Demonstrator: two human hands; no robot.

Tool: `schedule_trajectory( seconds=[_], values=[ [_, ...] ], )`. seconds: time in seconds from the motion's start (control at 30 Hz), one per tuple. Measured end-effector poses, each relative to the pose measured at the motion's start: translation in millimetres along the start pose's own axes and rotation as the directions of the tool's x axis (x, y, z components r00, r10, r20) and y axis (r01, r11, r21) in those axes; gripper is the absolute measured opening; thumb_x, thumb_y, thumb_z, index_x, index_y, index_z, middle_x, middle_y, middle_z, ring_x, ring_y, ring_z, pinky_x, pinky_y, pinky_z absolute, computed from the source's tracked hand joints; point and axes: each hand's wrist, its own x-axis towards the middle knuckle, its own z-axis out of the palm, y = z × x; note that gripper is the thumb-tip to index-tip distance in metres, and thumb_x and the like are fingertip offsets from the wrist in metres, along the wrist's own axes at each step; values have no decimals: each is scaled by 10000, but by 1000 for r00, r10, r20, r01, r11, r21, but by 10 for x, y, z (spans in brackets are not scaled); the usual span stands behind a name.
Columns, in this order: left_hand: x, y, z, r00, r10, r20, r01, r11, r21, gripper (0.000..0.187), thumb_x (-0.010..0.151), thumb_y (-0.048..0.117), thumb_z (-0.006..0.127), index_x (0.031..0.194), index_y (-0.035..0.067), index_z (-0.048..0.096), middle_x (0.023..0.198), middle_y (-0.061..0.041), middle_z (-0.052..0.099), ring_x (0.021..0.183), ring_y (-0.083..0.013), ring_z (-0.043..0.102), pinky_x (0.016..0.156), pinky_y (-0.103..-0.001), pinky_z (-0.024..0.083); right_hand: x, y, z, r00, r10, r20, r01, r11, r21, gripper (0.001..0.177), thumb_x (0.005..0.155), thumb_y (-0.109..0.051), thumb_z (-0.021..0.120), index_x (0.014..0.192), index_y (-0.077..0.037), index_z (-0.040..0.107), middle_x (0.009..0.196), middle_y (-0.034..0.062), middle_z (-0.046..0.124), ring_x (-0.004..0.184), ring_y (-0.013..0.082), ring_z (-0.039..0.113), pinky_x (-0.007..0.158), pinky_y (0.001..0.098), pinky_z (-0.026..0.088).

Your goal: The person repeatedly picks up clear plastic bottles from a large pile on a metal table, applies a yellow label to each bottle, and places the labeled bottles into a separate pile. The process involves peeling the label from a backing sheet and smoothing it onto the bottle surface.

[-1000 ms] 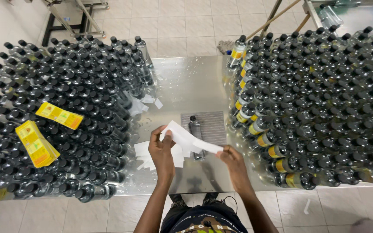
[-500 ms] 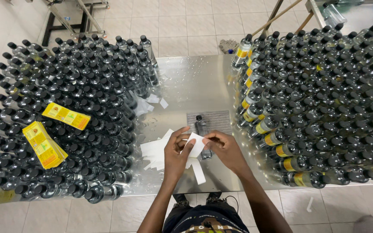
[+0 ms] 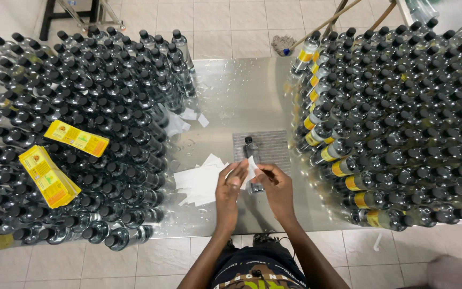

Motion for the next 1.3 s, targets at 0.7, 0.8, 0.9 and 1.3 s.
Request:
schedule_trajectory(
  seconds=[0.7, 0.8, 0.9, 1.3],
  values=[
    [855, -1630, -1815, 755, -386, -531, 268, 920, -287, 431, 1192, 190, 557, 1595, 36, 549, 1466, -236, 674, 1313, -326, 702, 1148, -441, 550, 234, 260, -196, 979, 182, -89, -138, 919, 369, 203, 1065, -44, 652, 1226, 50, 734, 1016, 98, 656, 930, 217, 753, 920, 361, 668],
    [971, -2207, -2684, 605, -370, -705, 202, 928, -314, 349, 1145, 194, 665, 1492, 159, 670, 1405, -158, 715, 1243, -304, 736, 1055, -418, 641, 412, 462, -366, 969, 221, -113, -156, 896, 416, 172, 1080, -17, 621, 1232, -5, 702, 1036, 62, 639, 927, 199, 743, 897, 359, 685],
    [804, -1903, -2627, 531, -240, -813, 225, 965, -138, 284, 1143, 125, 645, 1417, 116, 719, 1401, -99, 702, 1261, -296, 722, 1035, -430, 622, 528, 451, -456, 966, 208, -154, -132, 908, 399, 150, 1087, -36, 641, 1226, -9, 692, 1054, 56, 634, 944, 180, 724, 915, 380, 685],
    [423, -785, -522, 737, -667, 112, 664, 681, -311, 570, 1171, 554, 448, 1344, 24, 568, 1420, -272, 692, 1375, -399, 660, 1169, -488, 548, 506, 12, -441, 867, -74, 493, 252, 918, -305, 303, 1068, -94, 657, 1323, -132, 817, 1246, 145, 820, 1330, 376, 701, 1176, 572, 482]
  ],
)
